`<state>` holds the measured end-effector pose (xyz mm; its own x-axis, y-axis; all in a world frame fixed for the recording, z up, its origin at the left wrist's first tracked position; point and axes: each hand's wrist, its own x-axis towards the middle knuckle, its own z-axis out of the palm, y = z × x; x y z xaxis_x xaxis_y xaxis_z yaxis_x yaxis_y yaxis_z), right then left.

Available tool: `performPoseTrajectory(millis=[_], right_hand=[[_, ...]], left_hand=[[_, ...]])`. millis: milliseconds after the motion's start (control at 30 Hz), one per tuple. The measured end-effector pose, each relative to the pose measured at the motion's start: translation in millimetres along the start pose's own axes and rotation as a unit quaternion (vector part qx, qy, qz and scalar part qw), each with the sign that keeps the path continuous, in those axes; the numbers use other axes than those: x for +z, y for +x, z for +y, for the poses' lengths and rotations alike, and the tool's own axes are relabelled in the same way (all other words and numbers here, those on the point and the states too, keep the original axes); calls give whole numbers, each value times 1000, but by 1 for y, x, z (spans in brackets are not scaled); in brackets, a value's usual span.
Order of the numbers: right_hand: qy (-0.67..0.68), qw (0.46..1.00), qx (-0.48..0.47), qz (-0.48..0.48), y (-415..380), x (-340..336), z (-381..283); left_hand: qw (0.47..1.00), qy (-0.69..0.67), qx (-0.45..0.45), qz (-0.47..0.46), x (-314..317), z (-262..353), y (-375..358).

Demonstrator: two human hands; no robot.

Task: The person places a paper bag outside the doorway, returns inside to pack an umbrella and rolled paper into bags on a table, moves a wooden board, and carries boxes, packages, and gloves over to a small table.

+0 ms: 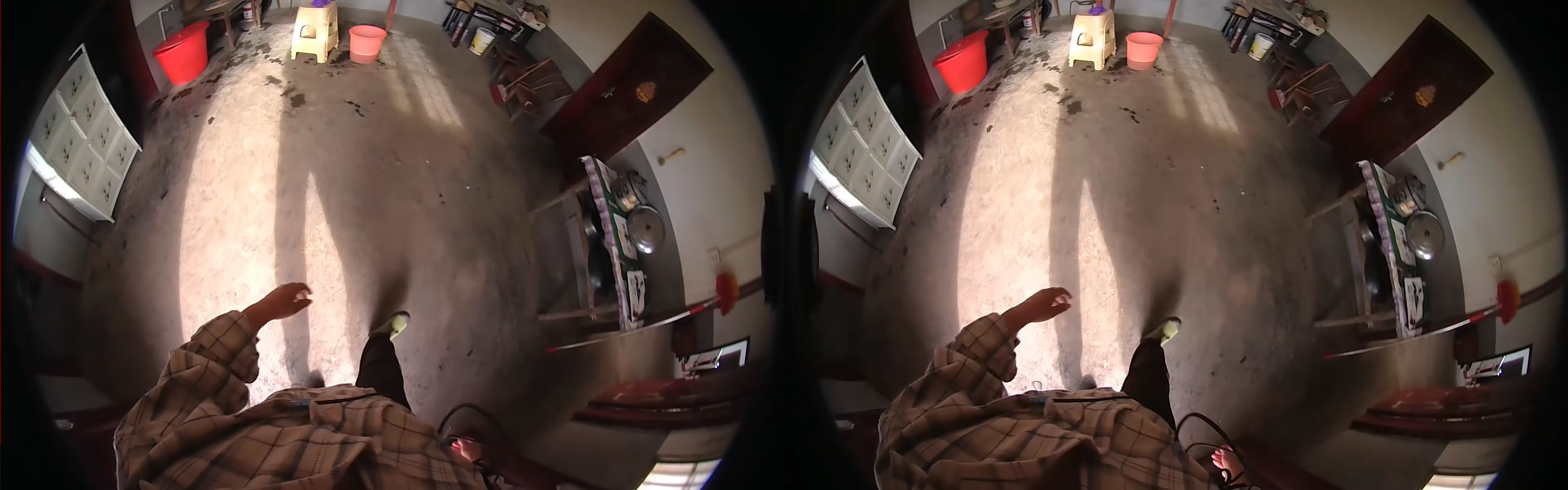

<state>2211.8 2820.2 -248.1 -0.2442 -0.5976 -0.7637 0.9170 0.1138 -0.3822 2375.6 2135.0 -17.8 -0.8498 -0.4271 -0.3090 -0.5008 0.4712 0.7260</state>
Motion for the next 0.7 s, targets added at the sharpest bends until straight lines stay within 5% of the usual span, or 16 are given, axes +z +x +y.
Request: performPoseTrajectory(millis=[67, 133, 167, 200, 233, 300, 333, 400, 567, 700], right_hand=[[-80, 996, 3, 30, 54, 8, -45], [-231, 968, -2, 92, 103, 28, -99], [-254, 958, -42, 125, 123, 47, -138], [-229, 955, -86, 169, 139, 67, -180], [-196, 952, -122, 201, 152, 99, -228], [-201, 942, -130, 237, 182, 165, -335], [-229, 935, -107, 250, 203, 176, -382], [-307, 917, -103, 232, 230, 210, -471], [-330, 910, -94, 235, 306, 264, -637], [-294, 916, -105, 253, 367, 280, -739]], left_hand=[[994, 0, -8, 106, 0, -90, 30], [985, 133, -86, 72, -5, -194, 30], [966, 100, -128, 201, 7, -239, 10], [955, 142, -235, 112, 10, -278, -17], [925, 378, -46, 2, 7, -272, -56], [954, 217, -197, -58, 13, -236, -63], [939, 33, -343, -17, 17, -211, -50], [883, -144, -445, 33, 27, -179, -1], [867, -237, -437, 44, 22, -137, 173], [923, -157, -349, 30, -15, -149, 369]])
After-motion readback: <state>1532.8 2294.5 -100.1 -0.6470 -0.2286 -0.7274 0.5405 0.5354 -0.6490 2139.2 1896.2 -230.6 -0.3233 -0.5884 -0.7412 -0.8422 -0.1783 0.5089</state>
